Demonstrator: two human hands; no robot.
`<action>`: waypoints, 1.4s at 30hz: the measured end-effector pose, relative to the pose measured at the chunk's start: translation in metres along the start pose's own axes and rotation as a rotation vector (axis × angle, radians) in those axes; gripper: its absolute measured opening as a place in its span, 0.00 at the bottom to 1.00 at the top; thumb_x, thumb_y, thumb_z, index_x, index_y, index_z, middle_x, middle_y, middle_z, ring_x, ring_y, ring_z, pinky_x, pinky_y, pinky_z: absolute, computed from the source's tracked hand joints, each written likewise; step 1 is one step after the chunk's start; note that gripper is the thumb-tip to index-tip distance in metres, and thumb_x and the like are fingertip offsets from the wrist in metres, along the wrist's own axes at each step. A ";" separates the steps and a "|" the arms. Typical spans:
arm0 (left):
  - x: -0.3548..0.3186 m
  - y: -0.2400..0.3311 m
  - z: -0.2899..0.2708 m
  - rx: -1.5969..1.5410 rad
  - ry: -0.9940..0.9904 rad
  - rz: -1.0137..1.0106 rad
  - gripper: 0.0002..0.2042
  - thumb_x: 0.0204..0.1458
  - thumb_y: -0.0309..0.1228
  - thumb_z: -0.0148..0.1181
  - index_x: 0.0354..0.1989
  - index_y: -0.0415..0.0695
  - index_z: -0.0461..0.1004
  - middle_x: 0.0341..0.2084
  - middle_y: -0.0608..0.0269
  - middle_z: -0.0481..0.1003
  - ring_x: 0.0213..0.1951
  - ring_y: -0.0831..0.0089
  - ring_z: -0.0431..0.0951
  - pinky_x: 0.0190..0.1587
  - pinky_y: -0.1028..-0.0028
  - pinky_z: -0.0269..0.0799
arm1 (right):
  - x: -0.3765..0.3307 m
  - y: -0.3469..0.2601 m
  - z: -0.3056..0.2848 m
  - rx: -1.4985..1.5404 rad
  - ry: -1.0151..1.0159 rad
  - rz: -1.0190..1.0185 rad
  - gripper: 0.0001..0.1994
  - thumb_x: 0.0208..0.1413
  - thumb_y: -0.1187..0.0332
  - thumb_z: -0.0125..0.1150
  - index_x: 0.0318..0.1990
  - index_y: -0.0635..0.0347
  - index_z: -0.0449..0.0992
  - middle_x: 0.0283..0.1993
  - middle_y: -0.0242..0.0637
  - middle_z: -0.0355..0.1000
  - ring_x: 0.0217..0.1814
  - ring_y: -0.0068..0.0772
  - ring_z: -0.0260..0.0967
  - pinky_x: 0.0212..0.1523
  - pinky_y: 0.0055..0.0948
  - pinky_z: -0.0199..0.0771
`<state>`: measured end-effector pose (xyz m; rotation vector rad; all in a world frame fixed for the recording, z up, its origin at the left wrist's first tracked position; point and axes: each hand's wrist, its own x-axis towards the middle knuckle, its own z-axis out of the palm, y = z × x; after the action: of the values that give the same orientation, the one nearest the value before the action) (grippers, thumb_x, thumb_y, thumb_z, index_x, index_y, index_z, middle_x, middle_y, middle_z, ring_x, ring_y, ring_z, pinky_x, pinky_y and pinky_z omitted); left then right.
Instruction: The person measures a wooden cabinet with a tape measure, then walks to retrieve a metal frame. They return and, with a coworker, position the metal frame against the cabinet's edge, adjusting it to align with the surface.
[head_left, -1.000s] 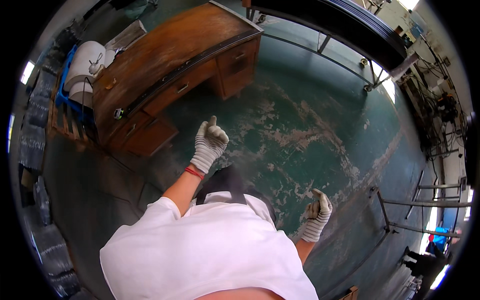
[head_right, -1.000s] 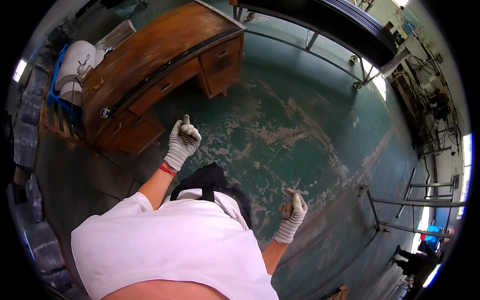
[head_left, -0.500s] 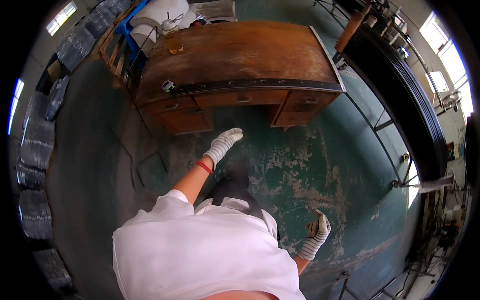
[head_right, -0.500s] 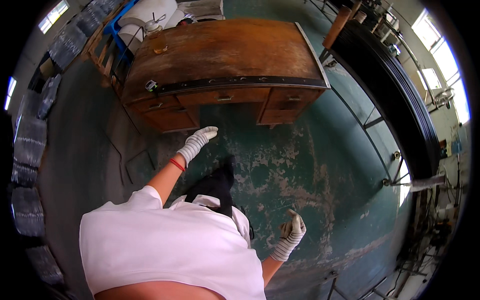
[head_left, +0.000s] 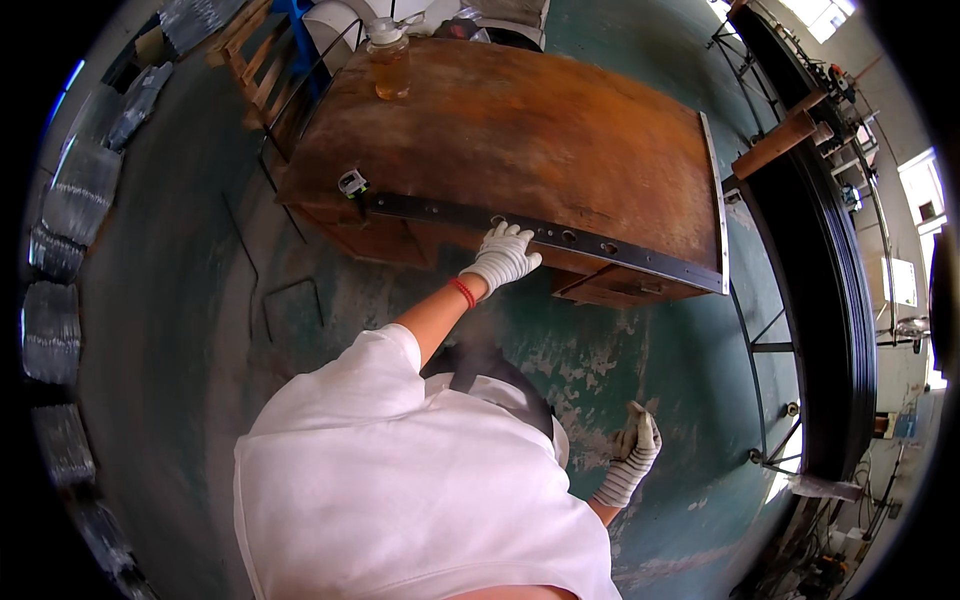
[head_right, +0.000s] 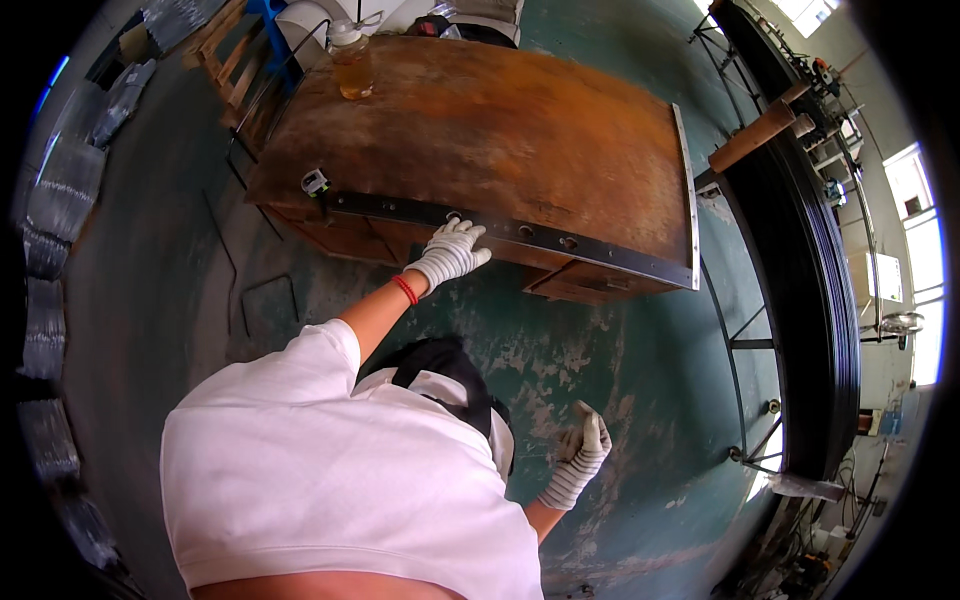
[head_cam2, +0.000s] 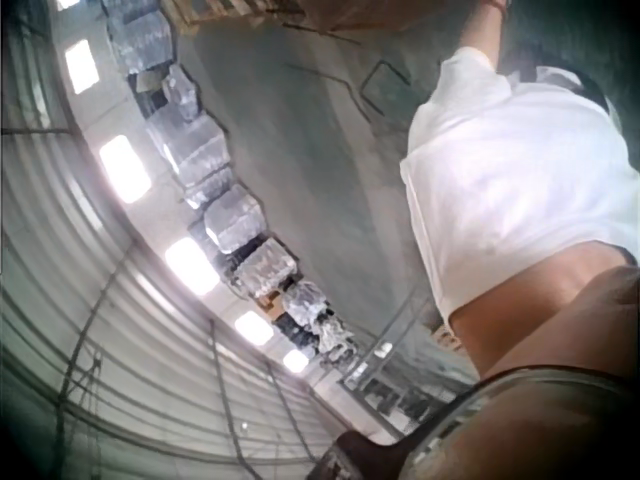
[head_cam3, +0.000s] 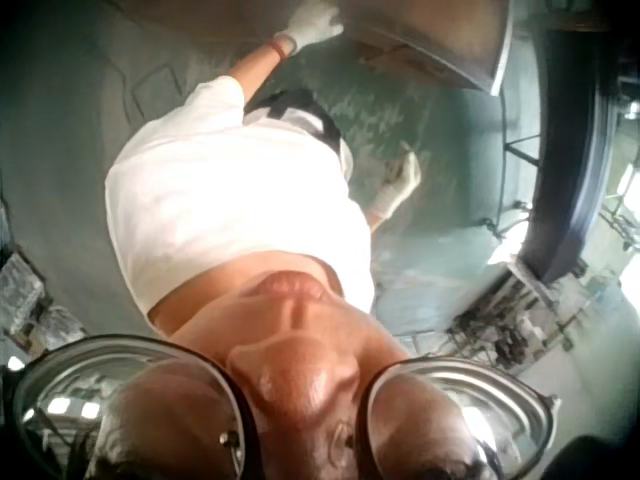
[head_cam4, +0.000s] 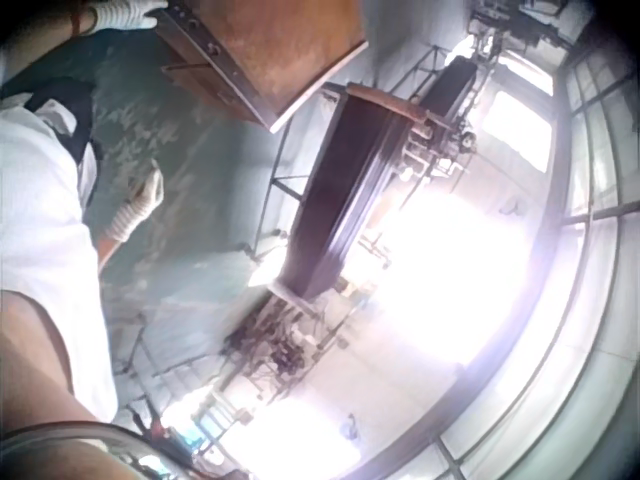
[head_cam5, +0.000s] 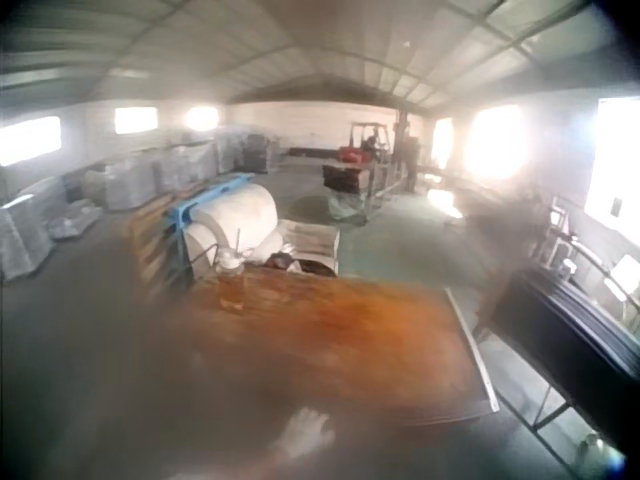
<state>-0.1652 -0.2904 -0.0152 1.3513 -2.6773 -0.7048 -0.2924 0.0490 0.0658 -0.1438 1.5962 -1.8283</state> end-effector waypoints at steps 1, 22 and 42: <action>0.003 -0.003 0.004 -0.022 0.051 0.012 0.27 0.46 0.48 0.51 0.51 0.43 0.66 0.52 0.51 0.64 0.59 0.52 0.56 0.59 0.59 0.51 | 0.010 -0.004 0.006 -0.035 -0.009 0.009 0.15 0.52 0.60 0.56 0.35 0.67 0.76 0.06 0.22 0.54 0.05 0.15 0.43 0.13 0.17 0.56; 0.007 0.009 0.067 -0.228 0.325 -0.520 0.35 0.45 0.43 0.55 0.59 0.39 0.52 0.58 0.46 0.55 0.60 0.55 0.55 0.60 0.66 0.53 | 0.219 -0.058 -0.032 -0.309 -0.350 0.098 0.13 0.53 0.62 0.55 0.39 0.63 0.76 0.22 0.29 0.70 0.21 0.20 0.66 0.24 0.18 0.64; 0.002 -0.246 -0.084 0.195 0.363 -0.774 0.22 0.46 0.27 0.53 0.52 0.58 0.67 0.61 0.56 0.53 0.60 0.53 0.54 0.60 0.63 0.53 | 0.277 -0.011 0.168 -0.493 -0.850 0.309 0.15 0.55 0.64 0.52 0.45 0.65 0.72 0.30 0.36 0.74 0.33 0.25 0.70 0.40 0.23 0.70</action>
<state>0.0389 -0.4485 -0.0446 2.3271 -1.9406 -0.1813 -0.4208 -0.2449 0.0184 -0.7420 1.2956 -0.8988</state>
